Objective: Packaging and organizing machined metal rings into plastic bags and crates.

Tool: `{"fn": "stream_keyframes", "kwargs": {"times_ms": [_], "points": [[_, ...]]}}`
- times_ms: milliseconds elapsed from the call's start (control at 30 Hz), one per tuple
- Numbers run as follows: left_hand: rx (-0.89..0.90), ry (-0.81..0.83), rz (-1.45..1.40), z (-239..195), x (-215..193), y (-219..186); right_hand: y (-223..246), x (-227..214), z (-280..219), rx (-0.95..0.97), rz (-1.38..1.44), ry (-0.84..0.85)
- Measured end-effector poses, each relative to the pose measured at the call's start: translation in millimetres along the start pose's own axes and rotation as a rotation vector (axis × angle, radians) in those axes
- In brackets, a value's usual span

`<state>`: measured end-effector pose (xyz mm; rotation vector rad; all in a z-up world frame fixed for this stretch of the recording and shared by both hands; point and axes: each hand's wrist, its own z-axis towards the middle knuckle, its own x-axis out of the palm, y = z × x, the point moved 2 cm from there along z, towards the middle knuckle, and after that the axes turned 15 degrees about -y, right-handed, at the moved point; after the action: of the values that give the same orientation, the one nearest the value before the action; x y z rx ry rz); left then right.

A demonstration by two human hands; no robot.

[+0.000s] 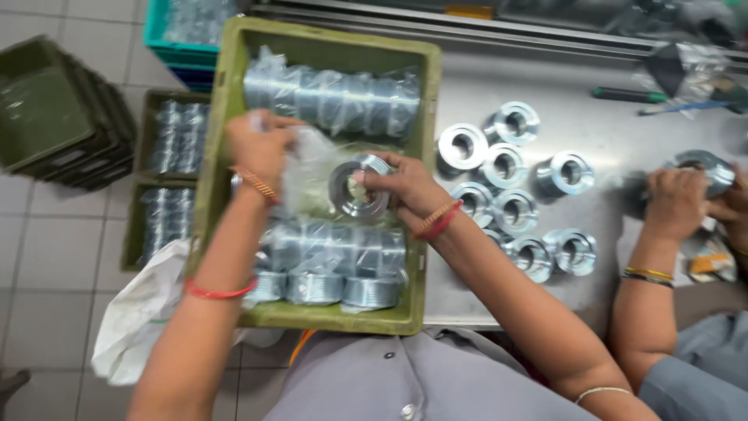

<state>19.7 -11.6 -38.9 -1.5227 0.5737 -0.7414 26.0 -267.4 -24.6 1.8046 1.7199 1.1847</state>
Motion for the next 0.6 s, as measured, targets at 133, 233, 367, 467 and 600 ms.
{"fn": "stream_keyframes", "kwargs": {"times_ms": [133,233,367,467,600], "points": [[0.421,0.102,0.299,-3.0,-20.6,-75.2,71.3,-44.8,-43.3,-0.203,-0.027,0.100],[0.713,0.112,0.605,-14.3,-29.8,-119.8,118.9,-134.3,-29.7,-0.453,-0.165,-0.033],[0.784,0.375,1.027,-11.6,-49.7,-106.7,138.2,-311.2,56.9,-0.736,-0.122,-0.551],[0.733,0.606,1.266,-12.6,-44.4,-93.6,149.4,-388.7,114.0,-0.669,-0.004,-0.874],[0.672,1.004,1.457,-21.5,-14.1,-78.6,134.3,-407.9,115.9,-0.393,0.177,-1.018]]}}
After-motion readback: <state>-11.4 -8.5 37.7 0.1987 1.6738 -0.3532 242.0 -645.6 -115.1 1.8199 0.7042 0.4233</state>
